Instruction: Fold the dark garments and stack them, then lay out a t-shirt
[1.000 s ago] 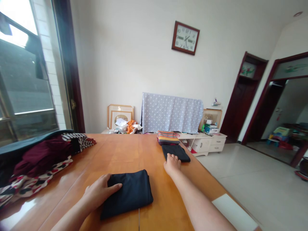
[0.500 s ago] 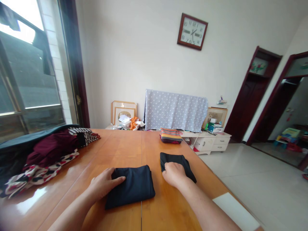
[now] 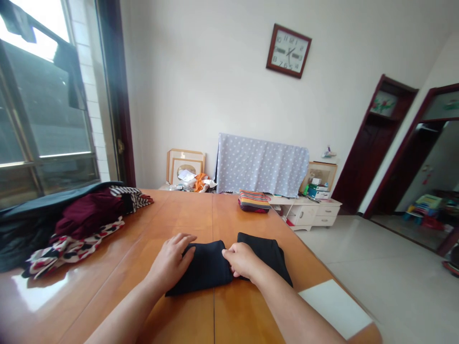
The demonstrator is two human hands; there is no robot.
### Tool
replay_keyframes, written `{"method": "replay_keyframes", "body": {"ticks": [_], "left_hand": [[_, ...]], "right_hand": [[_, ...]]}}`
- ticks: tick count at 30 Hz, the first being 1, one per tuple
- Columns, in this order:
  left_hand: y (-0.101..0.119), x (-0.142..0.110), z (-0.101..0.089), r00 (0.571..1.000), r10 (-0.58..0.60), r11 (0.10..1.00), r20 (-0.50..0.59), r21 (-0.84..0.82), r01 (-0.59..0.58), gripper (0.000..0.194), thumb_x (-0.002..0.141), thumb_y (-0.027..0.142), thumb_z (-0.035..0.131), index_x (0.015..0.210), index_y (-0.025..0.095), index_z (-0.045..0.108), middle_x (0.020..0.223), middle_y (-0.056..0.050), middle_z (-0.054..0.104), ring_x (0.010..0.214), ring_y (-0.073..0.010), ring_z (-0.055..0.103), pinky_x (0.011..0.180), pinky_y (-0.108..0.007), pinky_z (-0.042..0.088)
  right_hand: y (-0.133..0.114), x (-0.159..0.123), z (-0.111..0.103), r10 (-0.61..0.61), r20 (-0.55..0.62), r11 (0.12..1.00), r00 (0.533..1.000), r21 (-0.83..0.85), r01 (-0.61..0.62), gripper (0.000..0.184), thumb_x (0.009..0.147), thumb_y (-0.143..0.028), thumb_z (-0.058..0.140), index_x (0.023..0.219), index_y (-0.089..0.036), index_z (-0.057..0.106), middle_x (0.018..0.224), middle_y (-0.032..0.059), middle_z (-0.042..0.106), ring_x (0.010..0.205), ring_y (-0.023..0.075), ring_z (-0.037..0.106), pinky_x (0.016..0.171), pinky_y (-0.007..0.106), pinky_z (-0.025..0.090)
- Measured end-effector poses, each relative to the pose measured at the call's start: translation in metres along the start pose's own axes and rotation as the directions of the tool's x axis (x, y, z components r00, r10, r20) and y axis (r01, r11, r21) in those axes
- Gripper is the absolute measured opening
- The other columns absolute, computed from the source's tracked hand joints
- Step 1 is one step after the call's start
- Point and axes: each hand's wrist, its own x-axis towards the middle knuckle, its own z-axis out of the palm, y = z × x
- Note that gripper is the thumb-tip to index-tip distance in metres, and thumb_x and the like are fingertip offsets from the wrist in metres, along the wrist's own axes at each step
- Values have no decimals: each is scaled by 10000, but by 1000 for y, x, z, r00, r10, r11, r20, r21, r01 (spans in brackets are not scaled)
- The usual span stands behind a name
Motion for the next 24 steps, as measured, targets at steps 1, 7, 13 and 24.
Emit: {"method": "replay_keyframes", "body": {"ticks": [1, 7, 13, 24], "left_hand": [[3, -1, 2, 998, 54, 998, 44, -37, -52, 428, 996, 395, 336, 1298, 249, 601, 1364, -78, 589, 1252, -233, 541, 1077, -374, 383], [5, -11, 22, 954, 102, 995, 283, -20, -101, 619, 977, 539, 360, 1500, 214, 427, 1578, -84, 374, 1485, -279, 267, 1199, -443, 240], [1, -14, 28, 950, 82, 996, 300, 1, -87, 673, 952, 624, 342, 1522, 269, 396, 1595, -58, 339, 1507, -304, 190, 1211, -499, 183], [1, -16, 29, 956, 62, 998, 287, -10, -62, 686, 920, 624, 400, 1507, 270, 418, 1573, -65, 385, 1498, -323, 213, 1213, -527, 154]], "right_hand": [[0, 4, 4, 7, -12, 1000, 1000, -24, -7, 379, 874, -509, 557, 656, -200, 540, 586, 23, 595, 493, 141, 580, 473, 254, 482], [1, 30, 14, 46, -79, 942, 996, -328, -70, 653, 849, -772, 381, 616, -199, 589, 544, 105, 627, 487, 242, 632, 494, 349, 488], [4, 43, 22, -21, -213, 871, 977, -484, -86, 608, 670, -784, 622, 843, -208, 710, 1000, 163, 751, 988, 350, 697, 782, 403, 519], [2, 32, 28, 44, -179, 947, 983, -307, -98, 563, 654, -726, 705, 792, -181, 688, 882, 146, 745, 875, 324, 711, 679, 355, 521]]}}
